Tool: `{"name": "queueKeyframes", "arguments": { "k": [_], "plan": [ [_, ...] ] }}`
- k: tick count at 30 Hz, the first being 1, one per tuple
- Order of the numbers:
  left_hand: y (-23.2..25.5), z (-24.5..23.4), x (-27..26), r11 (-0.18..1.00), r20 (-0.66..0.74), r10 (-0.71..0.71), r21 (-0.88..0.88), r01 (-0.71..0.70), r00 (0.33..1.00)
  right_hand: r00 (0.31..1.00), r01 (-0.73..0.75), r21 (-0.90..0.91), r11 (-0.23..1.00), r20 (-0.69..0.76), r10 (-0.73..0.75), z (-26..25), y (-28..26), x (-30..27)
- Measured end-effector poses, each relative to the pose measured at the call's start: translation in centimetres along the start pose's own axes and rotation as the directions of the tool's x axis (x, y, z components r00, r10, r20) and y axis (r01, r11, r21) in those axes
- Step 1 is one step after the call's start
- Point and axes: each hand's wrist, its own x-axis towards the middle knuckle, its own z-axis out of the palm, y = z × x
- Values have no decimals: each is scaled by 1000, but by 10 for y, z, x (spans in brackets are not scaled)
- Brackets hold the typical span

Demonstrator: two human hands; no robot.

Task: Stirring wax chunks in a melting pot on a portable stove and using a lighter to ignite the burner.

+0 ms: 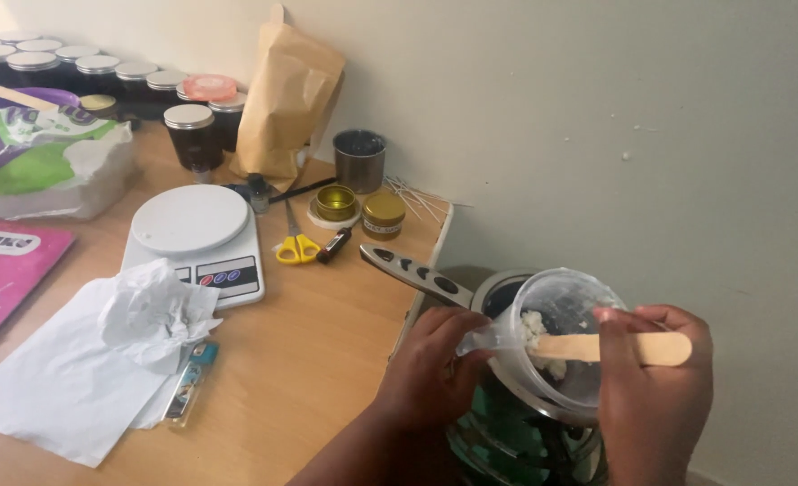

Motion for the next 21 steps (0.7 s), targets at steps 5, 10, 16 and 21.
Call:
{"name": "queueKeyframes", "arguments": {
  "k": [5, 10, 16, 21],
  "plan": [
    [-5, 11, -3, 994, -152, 80, -56, -89, 985, 999, -4, 19, 1000, 52, 3, -11, 1, -7],
    [7, 15, 12, 949, -163, -303, -147, 281, 939, 990, -118, 50, 992, 84, 114, -18, 3, -2],
    [4, 16, 9, 906, -64, -366, -253, 340, 928, 965, -249, 20, 968, 89, 246, -18, -5, 2],
    [7, 11, 15, 862, 9, -441, -274, 427, 897, 976, -215, 51, 975, 41, 213, -15, -2, 3]
  ]
}}
